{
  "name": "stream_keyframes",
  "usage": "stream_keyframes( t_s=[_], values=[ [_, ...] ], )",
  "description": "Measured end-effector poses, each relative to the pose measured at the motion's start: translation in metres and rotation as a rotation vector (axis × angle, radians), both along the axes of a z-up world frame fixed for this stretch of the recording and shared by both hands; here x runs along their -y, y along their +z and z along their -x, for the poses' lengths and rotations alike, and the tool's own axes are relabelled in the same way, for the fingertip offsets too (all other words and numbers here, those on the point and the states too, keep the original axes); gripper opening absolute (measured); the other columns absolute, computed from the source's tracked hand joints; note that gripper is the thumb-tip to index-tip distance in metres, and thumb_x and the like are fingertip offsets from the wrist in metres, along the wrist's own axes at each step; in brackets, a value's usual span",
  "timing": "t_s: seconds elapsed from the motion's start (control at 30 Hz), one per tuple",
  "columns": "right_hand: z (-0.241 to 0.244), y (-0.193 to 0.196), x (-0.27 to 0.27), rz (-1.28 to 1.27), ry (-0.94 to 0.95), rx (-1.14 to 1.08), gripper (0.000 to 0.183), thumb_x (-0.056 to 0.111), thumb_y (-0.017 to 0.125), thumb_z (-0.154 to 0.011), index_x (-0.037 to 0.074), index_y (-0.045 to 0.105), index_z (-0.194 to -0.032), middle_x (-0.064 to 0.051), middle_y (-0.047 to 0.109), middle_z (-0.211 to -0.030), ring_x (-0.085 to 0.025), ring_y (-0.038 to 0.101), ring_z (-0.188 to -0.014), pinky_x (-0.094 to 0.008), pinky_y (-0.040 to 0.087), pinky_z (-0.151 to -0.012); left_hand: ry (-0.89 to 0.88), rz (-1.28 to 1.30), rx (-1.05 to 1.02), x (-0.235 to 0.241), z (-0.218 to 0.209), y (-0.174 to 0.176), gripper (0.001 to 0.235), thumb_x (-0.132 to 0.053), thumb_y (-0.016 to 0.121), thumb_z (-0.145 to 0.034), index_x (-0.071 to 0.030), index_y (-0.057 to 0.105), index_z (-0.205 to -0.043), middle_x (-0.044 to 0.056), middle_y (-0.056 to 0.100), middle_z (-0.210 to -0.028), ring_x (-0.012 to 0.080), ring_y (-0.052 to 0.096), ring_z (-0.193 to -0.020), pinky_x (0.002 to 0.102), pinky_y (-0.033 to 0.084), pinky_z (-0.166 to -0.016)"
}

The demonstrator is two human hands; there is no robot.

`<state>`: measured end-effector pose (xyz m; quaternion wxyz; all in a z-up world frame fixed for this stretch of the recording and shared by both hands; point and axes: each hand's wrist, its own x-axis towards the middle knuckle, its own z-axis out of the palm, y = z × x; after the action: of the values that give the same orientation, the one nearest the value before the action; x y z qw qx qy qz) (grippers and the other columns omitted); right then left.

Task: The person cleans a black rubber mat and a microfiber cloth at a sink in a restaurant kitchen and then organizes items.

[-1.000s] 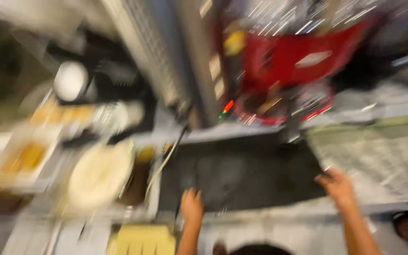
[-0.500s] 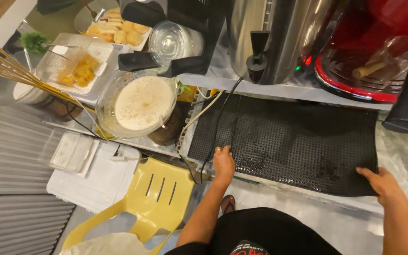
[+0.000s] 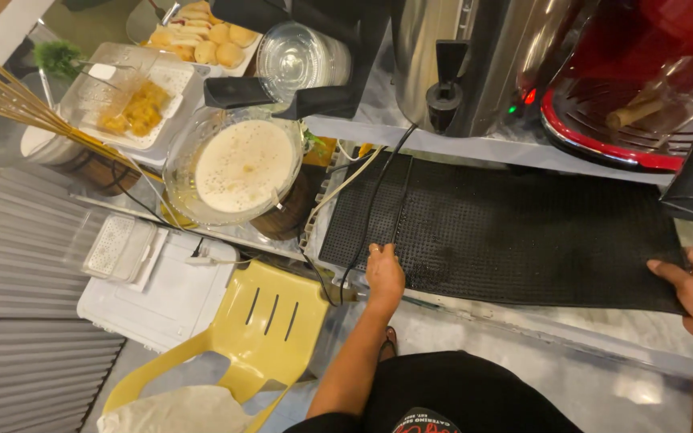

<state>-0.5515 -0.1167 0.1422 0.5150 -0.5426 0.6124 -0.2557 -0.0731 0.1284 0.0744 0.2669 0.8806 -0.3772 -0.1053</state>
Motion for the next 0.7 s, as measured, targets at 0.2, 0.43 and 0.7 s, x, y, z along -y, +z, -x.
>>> stream_keyframes(
  t_s=[0.2, 0.43, 0.7],
  values=[
    [0.024, -0.074, -0.029, -0.034, -0.028, -0.216, 0.025, 0.016, 0.076, -0.097, -0.003, 0.067, -0.110, -0.015, 0.069, -0.089, -0.023, 0.060, -0.066, -0.038, 0.046, -0.056, -0.002, 0.039, 0.028, -0.004, 0.004, -0.003, 0.029, -0.005, 0.069, -0.088, -0.006, 0.067, -0.117, 0.021, 0.057, -0.116, 0.0405, 0.061, -0.103, 0.049, 0.051, -0.088],
    [0.043, -0.147, -0.059, 0.083, -0.100, -0.093, 0.033, 0.016, 0.075, -0.099, -0.008, 0.065, -0.119, -0.017, 0.072, -0.104, -0.022, 0.065, -0.085, -0.037, 0.051, -0.076, 0.108, 0.189, -0.050, -0.040, 0.019, 0.031, 0.028, -0.014, 0.072, -0.089, 0.001, 0.062, -0.111, 0.023, 0.059, -0.109, 0.0426, 0.058, -0.104, 0.050, 0.048, -0.091],
    [0.012, -0.101, -0.094, 0.332, -0.068, -0.113, 0.026, 0.018, 0.072, -0.099, -0.002, 0.062, -0.113, -0.011, 0.067, -0.093, -0.017, 0.059, -0.084, -0.033, 0.047, -0.076, 0.508, 0.430, -1.009, -0.055, 0.021, -0.090, 0.030, -0.023, 0.074, -0.093, -0.002, 0.055, -0.102, 0.013, 0.062, -0.086, 0.0211, 0.063, -0.064, 0.036, 0.055, -0.051]
  ],
)
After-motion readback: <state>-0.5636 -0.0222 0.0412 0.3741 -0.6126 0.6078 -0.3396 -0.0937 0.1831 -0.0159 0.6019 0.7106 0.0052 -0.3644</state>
